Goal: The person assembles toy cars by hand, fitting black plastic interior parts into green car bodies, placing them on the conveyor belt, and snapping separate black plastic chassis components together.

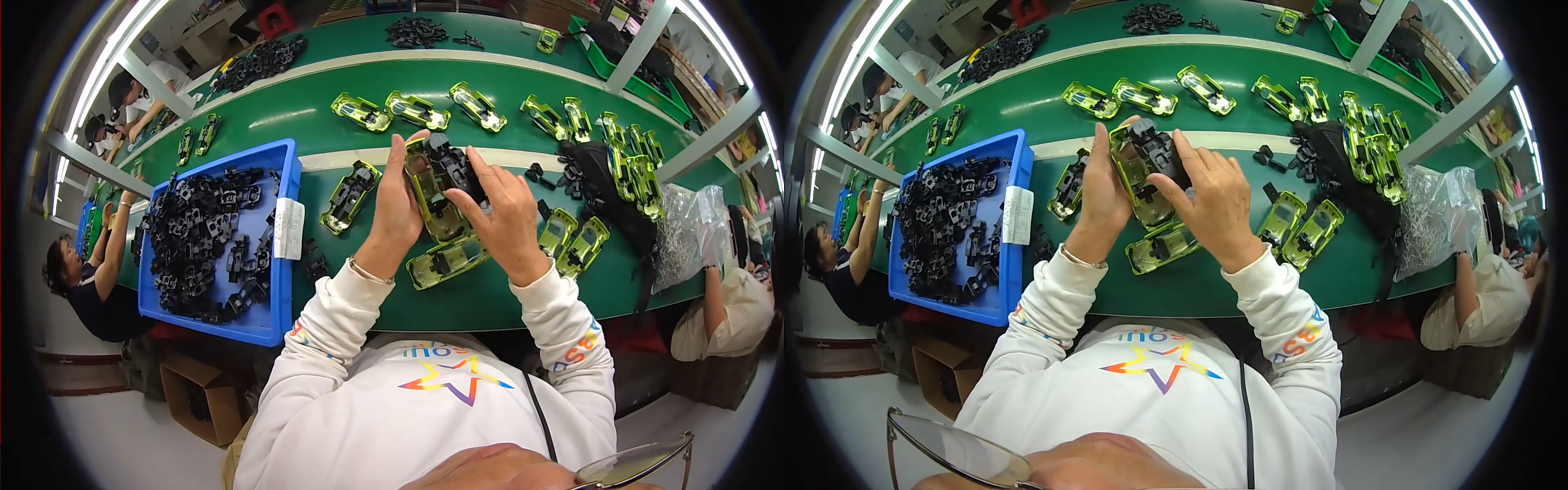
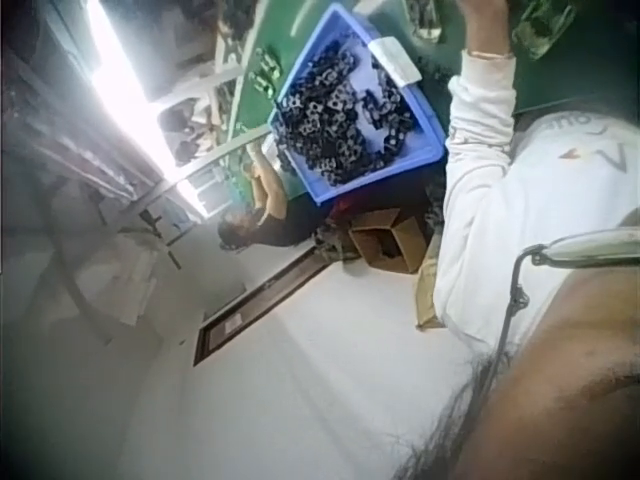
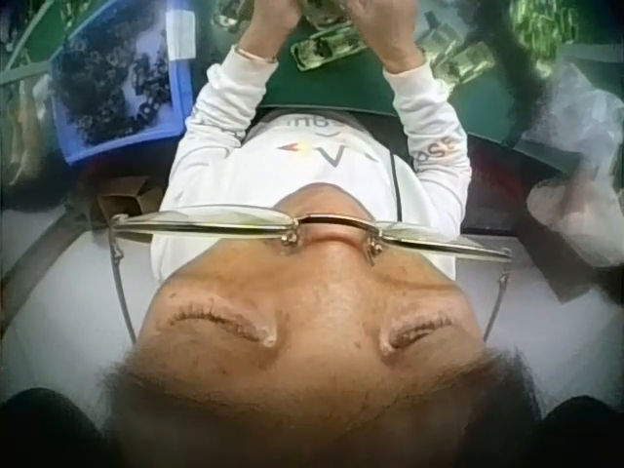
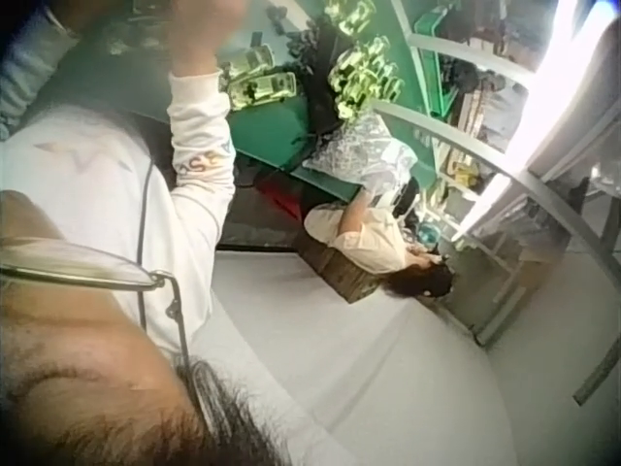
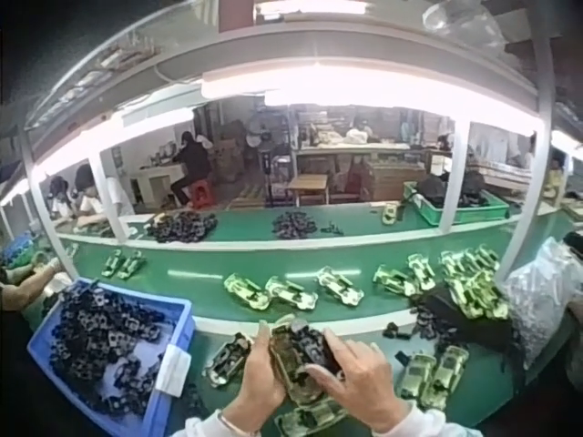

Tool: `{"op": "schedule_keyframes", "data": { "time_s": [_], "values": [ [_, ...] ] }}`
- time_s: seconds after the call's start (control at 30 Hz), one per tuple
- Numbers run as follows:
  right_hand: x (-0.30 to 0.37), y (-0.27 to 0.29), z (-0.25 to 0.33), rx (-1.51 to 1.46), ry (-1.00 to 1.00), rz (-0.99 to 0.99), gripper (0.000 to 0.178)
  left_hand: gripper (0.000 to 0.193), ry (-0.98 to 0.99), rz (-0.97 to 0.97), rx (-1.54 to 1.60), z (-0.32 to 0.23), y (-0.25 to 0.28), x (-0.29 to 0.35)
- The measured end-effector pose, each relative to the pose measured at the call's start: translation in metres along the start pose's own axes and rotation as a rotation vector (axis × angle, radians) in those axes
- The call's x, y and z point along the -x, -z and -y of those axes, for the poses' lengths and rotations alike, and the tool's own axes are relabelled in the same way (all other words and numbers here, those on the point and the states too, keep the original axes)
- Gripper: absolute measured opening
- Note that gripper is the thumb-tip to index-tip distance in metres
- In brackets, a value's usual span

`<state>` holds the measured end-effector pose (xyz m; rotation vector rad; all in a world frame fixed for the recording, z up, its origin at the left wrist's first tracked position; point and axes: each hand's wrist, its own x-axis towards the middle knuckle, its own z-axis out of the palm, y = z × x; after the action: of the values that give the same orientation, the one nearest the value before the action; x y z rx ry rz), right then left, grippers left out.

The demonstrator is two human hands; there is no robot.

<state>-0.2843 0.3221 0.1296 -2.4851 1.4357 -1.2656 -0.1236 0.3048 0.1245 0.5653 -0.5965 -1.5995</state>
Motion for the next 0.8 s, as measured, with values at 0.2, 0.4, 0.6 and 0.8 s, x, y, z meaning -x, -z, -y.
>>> {"op": "schedule_keyframes", "data": {
  "time_s": [0.2,0.4,0.6,0.8],
  "values": [
    [0.013,0.006,0.024,0.067,0.060,-0.050,0.064,0.062,-0.069,-0.066,-0.002,0.013,0.001,0.007],
    [0.013,-0.001,0.033,0.142,0.071,0.067,0.068,0.063,-0.116,-0.004,-0.006,0.009,0.000,0.015],
    [0.009,0.003,0.035,0.072,0.075,0.252,0.064,0.070,-0.141,0.006,-0.070,0.010,0.015,0.014],
    [0.003,0.007,0.036,0.208,0.155,0.288,0.064,0.048,-0.145,0.068,-0.236,0.012,0.026,0.011]
  ]
}}
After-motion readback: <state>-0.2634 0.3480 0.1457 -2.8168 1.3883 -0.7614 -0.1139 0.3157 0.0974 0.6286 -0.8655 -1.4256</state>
